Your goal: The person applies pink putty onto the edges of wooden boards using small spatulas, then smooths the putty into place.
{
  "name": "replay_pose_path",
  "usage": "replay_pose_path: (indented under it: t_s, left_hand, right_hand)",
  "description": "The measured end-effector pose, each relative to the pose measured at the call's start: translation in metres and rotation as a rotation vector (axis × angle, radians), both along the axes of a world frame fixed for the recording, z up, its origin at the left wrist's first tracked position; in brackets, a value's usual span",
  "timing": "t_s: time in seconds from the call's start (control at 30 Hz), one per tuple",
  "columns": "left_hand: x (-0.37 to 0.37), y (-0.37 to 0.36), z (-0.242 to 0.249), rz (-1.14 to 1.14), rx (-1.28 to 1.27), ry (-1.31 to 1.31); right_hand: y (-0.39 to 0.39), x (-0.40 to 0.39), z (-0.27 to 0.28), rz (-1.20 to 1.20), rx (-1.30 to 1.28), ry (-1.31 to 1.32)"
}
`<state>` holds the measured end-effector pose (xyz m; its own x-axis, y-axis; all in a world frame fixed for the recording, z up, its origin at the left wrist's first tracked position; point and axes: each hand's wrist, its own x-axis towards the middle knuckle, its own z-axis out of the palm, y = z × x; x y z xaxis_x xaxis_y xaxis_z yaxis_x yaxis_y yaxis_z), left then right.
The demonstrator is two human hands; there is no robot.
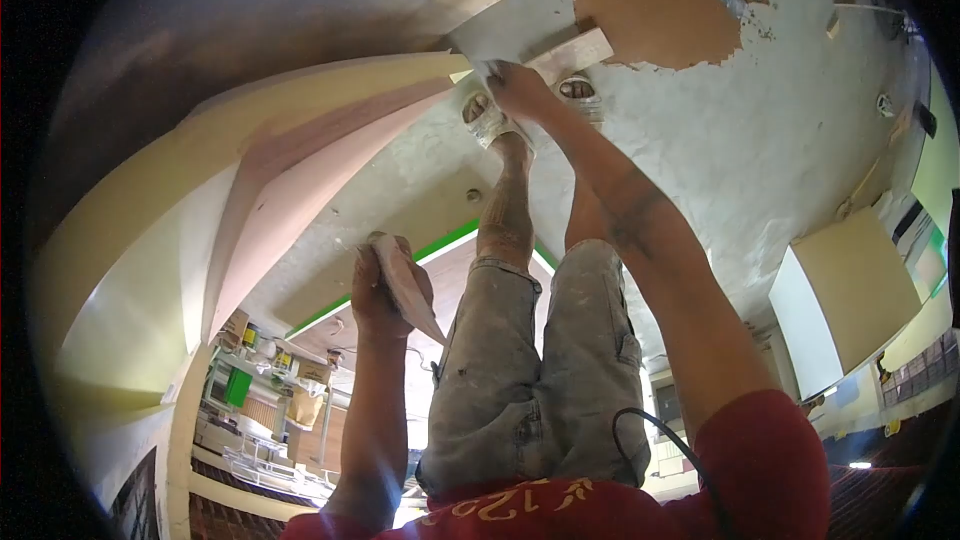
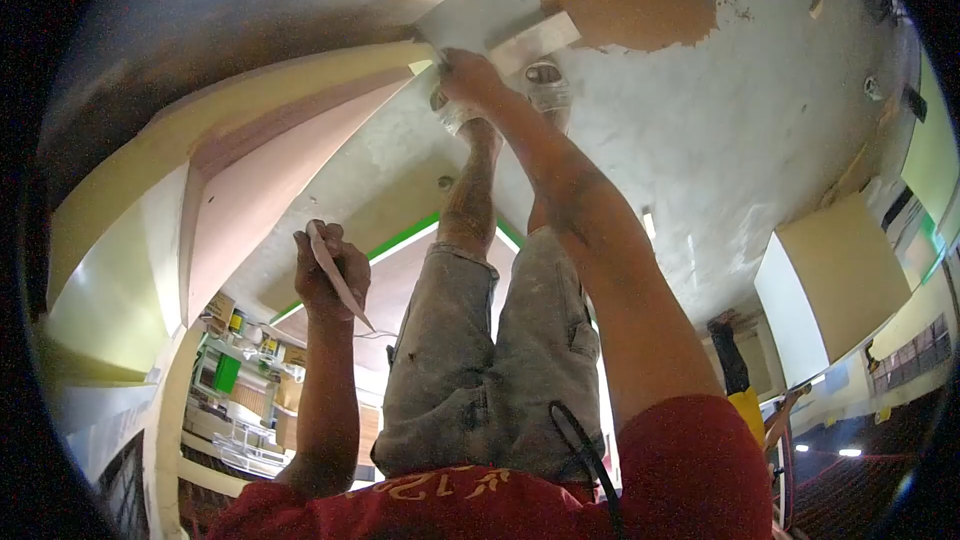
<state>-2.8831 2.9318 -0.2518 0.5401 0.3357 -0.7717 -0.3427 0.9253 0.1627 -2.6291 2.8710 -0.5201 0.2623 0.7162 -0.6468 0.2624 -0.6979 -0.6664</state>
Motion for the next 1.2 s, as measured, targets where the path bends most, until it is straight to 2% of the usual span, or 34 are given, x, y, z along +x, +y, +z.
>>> replay_pose_path:
  t_s: [0.03, 0.07, 0.13, 0.27, 0.3, 0.33, 0.4, 0.5, 0.57, 0.67, 0.77, 0.8, 0.87, 0.9, 1.0, 1.07, 1.1, 1.13, 1.2]
  left_hand:
    - [-0.003, -0.004, 0.001, 0.015, -0.022, 0.046]
    - [0.000, -0.003, 0.001, -0.048, 0.044, -0.044]
    - [0.003, -0.006, 0.006, -0.064, 0.037, 0.077]
    - [0.006, -0.007, 0.009, -0.053, -0.002, 0.255]
    - [0.003, -0.007, 0.007, -0.033, -0.014, 0.322]
    - [-0.006, -0.008, 0.002, -0.072, 0.033, 0.251]
    - [-0.005, -0.007, 0.003, -0.044, -0.010, 0.292]
    - [-0.008, -0.004, 0.001, -0.071, -0.015, 0.310]
    - [-0.007, -0.002, 0.003, -0.068, -0.018, 0.329]
    - [0.011, 0.006, 0.015, 0.029, -0.092, 0.468]
    - [0.015, 0.012, 0.022, 0.062, -0.069, 0.490]
    - [0.008, 0.015, 0.022, 0.036, -0.018, 0.381]
    - [0.006, 0.017, 0.030, -0.044, 0.171, 0.411]
    - [0.007, 0.020, 0.033, -0.085, 0.268, 0.424]
    - [0.000, 0.016, 0.033, -0.294, 0.709, 0.707]
    - [0.022, 0.013, 0.046, -0.472, 1.148, 0.728]
    - [0.035, 0.011, 0.051, -0.564, 1.366, 0.731]
    - [0.045, 0.011, 0.047, -0.543, 1.598, 0.644]
    - [0.063, 0.002, 0.044, -0.551, 1.739, 0.505]
  right_hand:
    - [0.016, -0.002, -0.005, -0.002, -0.051, 0.033]
    - [0.029, -0.006, -0.010, 0.053, -0.059, 0.009]
    - [0.048, -0.016, -0.015, 0.165, -0.069, -0.041]
    - [0.068, -0.027, -0.004, 0.146, 0.021, -0.048]
    - [0.070, -0.026, 0.007, 0.113, 0.042, -0.039]
    - [0.072, -0.025, 0.019, 0.083, 0.062, -0.031]
    - [0.080, -0.023, 0.048, 0.147, 0.188, -0.073]
    - [0.095, -0.013, 0.133, 0.048, 0.267, -0.022]
    - [0.104, -0.015, 0.164, 0.124, 0.325, -0.198]
    - [0.111, 0.011, 0.243, -0.055, 0.184, 0.277]
    - [0.088, 0.026, 0.258, -0.340, 0.184, 0.722]
    - [0.074, 0.031, 0.259, -0.399, 0.213, 0.746]
    - [0.039, 0.041, 0.258, -0.519, 0.279, 0.793]
    - [0.024, 0.043, 0.261, -0.650, 0.205, 0.839]
    - [-0.025, 0.038, 0.266, -0.920, 0.024, 0.938]
    - [-0.082, 0.014, 0.236, -0.854, -0.024, 0.871]
    - [-0.093, 0.009, 0.243, -0.767, 0.027, 0.856]
    - [-0.103, 0.004, 0.249, -0.684, 0.080, 0.839]
    - [-0.090, 0.007, 0.279, -0.719, 0.180, 1.149]
